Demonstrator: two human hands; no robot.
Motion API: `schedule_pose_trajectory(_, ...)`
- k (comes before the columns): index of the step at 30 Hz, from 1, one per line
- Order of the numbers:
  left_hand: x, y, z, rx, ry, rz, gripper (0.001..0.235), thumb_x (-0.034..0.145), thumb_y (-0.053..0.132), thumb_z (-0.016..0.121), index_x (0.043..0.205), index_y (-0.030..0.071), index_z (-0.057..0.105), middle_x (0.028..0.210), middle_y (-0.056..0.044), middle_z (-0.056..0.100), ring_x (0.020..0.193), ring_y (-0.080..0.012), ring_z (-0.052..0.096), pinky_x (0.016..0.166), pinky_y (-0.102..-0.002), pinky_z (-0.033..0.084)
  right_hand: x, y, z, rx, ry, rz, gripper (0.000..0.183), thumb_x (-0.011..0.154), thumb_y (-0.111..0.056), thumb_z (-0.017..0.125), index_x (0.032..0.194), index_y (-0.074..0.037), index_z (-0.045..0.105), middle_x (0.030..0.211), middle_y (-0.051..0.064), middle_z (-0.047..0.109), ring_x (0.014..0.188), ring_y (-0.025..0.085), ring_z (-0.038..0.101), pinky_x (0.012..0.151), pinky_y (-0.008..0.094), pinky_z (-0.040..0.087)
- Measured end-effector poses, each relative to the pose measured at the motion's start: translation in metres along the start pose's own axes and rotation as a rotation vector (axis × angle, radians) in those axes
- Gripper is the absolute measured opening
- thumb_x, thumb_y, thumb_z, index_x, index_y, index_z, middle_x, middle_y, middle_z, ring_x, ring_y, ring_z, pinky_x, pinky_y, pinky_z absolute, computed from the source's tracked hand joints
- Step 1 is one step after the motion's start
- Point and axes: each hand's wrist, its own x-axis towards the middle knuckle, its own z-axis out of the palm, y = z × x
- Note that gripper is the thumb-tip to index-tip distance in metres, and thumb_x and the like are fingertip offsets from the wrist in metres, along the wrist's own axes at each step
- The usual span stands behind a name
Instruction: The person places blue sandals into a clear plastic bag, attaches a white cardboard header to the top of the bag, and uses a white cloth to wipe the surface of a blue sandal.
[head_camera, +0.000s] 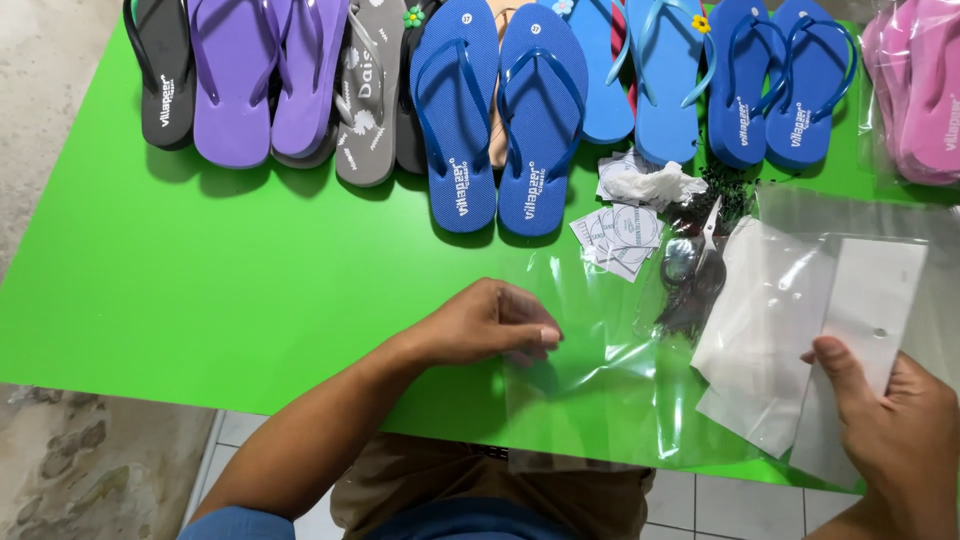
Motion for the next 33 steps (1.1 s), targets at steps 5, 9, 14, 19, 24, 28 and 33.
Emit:
schedule_pose_trajectory(5,-0.010,-0.002,-0.007,-0.086,0.442,0.144,0.024,0.104,0.020,0.055,0.105,0.002,0.070,0.083,-0.016,0.075,0.069,-0.0219,0.074,0.058,-0.031,0.065,-0.014,-0.023,0.002,0.253,-0.042,-0.080,0.033,0.116,-0.022,0.060,0.116,0.010,0.064,0.112,0.028,0.071,0.094,0.042,0.069,0.064,0.050,0.057)
schedule_pose_trajectory(9,-0.032,-0.008,-0.023,0.240,0.827,0.320,0.030,0.103,0.035,0.056,0.094,0.011,0.070,0.057,0.001,0.057,0.040,-0.0077,0.049,0.037,-0.023,0.042,-0.018,-0.045,0.024,0.275,-0.075,-0.043,0.032,0.111,-0.028,0.065,0.100,0.002,0.063,0.090,0.021,0.071,0.066,0.031,0.062,0.046,0.041,0.047)
schedule_pose_trajectory(14,-0.073,-0.028,-0.070,0.476,1.071,0.239,0.048,0.103,0.044,0.060,0.067,0.013,0.056,0.057,0.002,0.053,0.048,-0.0081,0.045,0.046,-0.027,0.040,-0.013,-0.095,0.046,0.264,-0.411,0.031,0.029,0.104,-0.027,0.056,0.115,-0.003,0.070,0.091,0.020,0.076,0.070,0.032,0.071,0.052,0.041,0.058)
schedule_pose_trajectory(19,-0.107,-0.063,-0.113,0.741,1.251,0.002,0.060,0.107,0.060,0.066,0.065,0.016,0.064,0.047,-0.009,0.052,0.047,-0.0291,0.055,0.055,-0.038,0.047,-0.011,-0.120,0.090,0.556,-0.594,-0.262,0.024,0.099,-0.014,0.061,0.095,0.009,0.068,0.054,0.024,0.069,0.036,0.026,0.064,0.033,0.036,0.053)
schedule_pose_trajectory(24,-0.108,-0.052,-0.091,1.162,1.423,0.070,0.059,0.103,0.049,0.070,0.136,0.002,0.057,0.116,-0.022,0.064,0.105,-0.0454,0.064,0.089,-0.059,0.050,-0.017,-0.155,0.105,0.430,-0.645,-0.159,0.023,0.096,-0.020,0.068,0.097,0.004,0.066,0.058,0.024,0.071,0.037,0.031,0.067,0.029,0.037,0.050)
schedule_pose_trajectory(28,-0.088,-0.047,-0.052,1.358,1.354,0.224,0.059,0.104,0.038,0.062,0.145,-0.003,0.050,0.136,-0.028,0.054,0.126,-0.0473,0.053,0.105,-0.058,0.041,-0.021,-0.147,0.113,0.155,-0.259,-0.413,0.073,0.092,-0.036,0.078,0.139,0.008,0.043,0.073,0.020,0.060,0.063,0.041,0.064,0.057,0.058,0.054)
schedule_pose_trajectory(33,-0.056,-0.051,-0.004,1.296,0.841,0.294,0.062,0.107,0.043,0.043,0.160,0.010,0.035,0.160,-0.026,0.035,0.149,-0.0471,0.033,0.118,-0.061,0.027,-0.039,-0.145,0.150,-0.120,0.000,-1.085,0.091,0.085,-0.061,0.074,0.155,-0.010,0.046,0.131,0.020,0.057,0.120,0.040,0.059,0.101,0.052,0.047)
